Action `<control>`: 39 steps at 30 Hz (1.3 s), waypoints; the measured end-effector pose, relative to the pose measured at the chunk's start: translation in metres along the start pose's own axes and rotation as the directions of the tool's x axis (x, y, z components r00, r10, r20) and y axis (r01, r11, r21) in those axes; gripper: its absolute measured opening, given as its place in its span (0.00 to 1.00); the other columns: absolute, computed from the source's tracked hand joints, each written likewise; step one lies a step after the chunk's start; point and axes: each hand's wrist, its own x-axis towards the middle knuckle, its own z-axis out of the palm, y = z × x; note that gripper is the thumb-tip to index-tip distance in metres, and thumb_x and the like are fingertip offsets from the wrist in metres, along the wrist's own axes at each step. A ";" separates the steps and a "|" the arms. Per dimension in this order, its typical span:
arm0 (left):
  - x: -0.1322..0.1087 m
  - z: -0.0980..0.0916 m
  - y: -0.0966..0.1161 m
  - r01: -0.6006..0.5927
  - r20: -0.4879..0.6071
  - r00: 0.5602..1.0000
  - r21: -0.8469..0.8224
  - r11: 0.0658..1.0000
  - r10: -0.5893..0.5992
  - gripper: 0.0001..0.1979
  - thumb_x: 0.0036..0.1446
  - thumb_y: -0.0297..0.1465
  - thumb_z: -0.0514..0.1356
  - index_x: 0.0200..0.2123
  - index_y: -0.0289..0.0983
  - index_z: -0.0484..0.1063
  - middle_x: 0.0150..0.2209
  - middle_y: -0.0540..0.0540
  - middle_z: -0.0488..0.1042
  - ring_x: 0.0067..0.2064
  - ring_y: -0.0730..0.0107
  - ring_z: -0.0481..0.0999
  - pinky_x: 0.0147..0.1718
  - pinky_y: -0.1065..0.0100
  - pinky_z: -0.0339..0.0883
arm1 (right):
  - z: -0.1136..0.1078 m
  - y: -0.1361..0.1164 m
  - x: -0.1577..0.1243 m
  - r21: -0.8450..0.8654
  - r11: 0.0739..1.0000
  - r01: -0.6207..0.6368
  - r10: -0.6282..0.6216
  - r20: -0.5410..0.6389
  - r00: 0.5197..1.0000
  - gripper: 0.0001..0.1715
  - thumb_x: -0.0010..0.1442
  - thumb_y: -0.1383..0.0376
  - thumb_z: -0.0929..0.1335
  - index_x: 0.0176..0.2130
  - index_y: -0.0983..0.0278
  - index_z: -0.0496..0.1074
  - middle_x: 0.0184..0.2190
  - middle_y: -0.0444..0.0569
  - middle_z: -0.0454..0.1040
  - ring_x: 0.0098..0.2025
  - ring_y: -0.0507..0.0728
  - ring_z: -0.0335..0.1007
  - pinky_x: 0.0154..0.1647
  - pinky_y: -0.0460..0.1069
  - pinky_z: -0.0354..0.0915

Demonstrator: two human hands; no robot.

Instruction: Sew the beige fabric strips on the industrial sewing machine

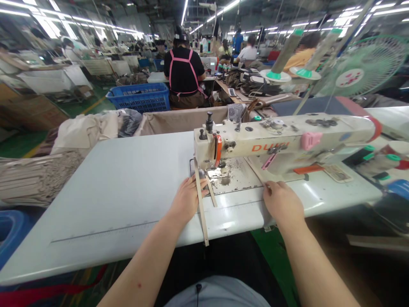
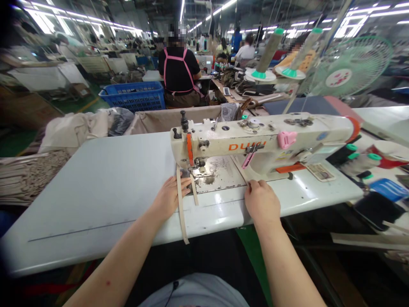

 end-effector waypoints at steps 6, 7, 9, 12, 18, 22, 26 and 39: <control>0.000 0.003 -0.001 -0.008 -0.041 0.999 -0.047 0.999 0.006 0.17 0.71 0.34 0.55 0.59 0.45 0.74 0.62 0.45 0.75 0.71 0.54 0.63 0.70 0.44 0.53 | -0.003 0.000 -0.005 0.183 0.982 -0.044 0.051 -0.033 0.998 0.22 0.65 0.65 0.62 0.51 0.67 0.78 0.42 0.59 0.79 0.39 0.63 0.75 0.38 0.54 0.65; -0.001 0.004 -0.002 -0.015 -0.050 0.999 -0.054 0.998 0.012 0.17 0.71 0.35 0.55 0.59 0.45 0.74 0.62 0.45 0.75 0.70 0.54 0.63 0.70 0.44 0.53 | -0.004 0.000 -0.006 0.276 0.959 -0.062 0.067 -0.011 0.998 0.23 0.63 0.64 0.63 0.52 0.67 0.78 0.40 0.57 0.80 0.38 0.63 0.75 0.38 0.54 0.65; -0.001 0.006 -0.003 -0.027 -0.066 0.998 -0.062 0.998 0.023 0.17 0.71 0.35 0.55 0.58 0.45 0.75 0.62 0.44 0.75 0.70 0.54 0.64 0.70 0.44 0.53 | -0.008 -0.002 -0.010 0.487 0.867 -0.110 0.084 0.076 0.994 0.26 0.59 0.60 0.65 0.54 0.67 0.77 0.34 0.53 0.78 0.34 0.60 0.74 0.37 0.53 0.66; 0.000 0.006 -0.003 -0.032 -0.075 0.997 -0.058 0.998 0.028 0.17 0.70 0.35 0.56 0.58 0.43 0.75 0.61 0.43 0.76 0.69 0.53 0.66 0.69 0.43 0.54 | -0.010 -0.007 -0.022 0.744 0.636 -0.206 0.035 0.239 0.970 0.32 0.55 0.55 0.67 0.55 0.68 0.75 0.28 0.46 0.74 0.28 0.56 0.70 0.32 0.51 0.66; -0.001 0.002 -0.002 -0.021 -0.044 0.999 -0.029 0.999 0.020 0.17 0.70 0.34 0.56 0.59 0.42 0.74 0.61 0.44 0.76 0.70 0.54 0.64 0.70 0.45 0.54 | -0.007 -0.023 -0.048 0.881 0.262 -0.395 -0.170 0.445 0.879 0.24 0.51 0.57 0.70 0.47 0.63 0.73 0.25 0.44 0.73 0.26 0.54 0.67 0.24 0.47 0.63; -0.001 0.001 0.001 0.004 -0.032 0.999 -0.002 1.000 -0.004 0.19 0.70 0.36 0.56 0.61 0.42 0.72 0.63 0.45 0.73 0.71 0.56 0.62 0.71 0.47 0.52 | -0.018 -0.035 -0.059 0.869 0.207 -0.449 -0.219 0.488 0.845 0.20 0.60 0.49 0.70 0.36 0.64 0.73 0.26 0.46 0.73 0.26 0.52 0.66 0.26 0.47 0.64; 0.002 -0.001 0.006 0.058 -0.001 0.998 0.047 0.997 -0.058 0.20 0.70 0.37 0.56 0.63 0.44 0.70 0.66 0.46 0.71 0.72 0.54 0.58 0.71 0.44 0.49 | -0.020 -0.041 -0.062 0.864 0.230 -0.448 -0.217 0.494 0.842 0.32 0.63 0.39 0.66 0.32 0.64 0.75 0.25 0.46 0.71 0.27 0.53 0.66 0.27 0.47 0.63; 0.015 0.005 -0.015 0.052 -0.046 0.997 -0.085 0.995 -0.056 0.18 0.67 0.27 0.55 0.57 0.41 0.74 0.62 0.44 0.74 0.68 0.56 0.65 0.70 0.47 0.55 | -0.003 -0.055 -0.072 0.871 0.394 -0.294 -0.301 0.424 0.854 0.32 0.67 0.47 0.64 0.59 0.65 0.68 0.30 0.46 0.72 0.29 0.55 0.66 0.30 0.50 0.66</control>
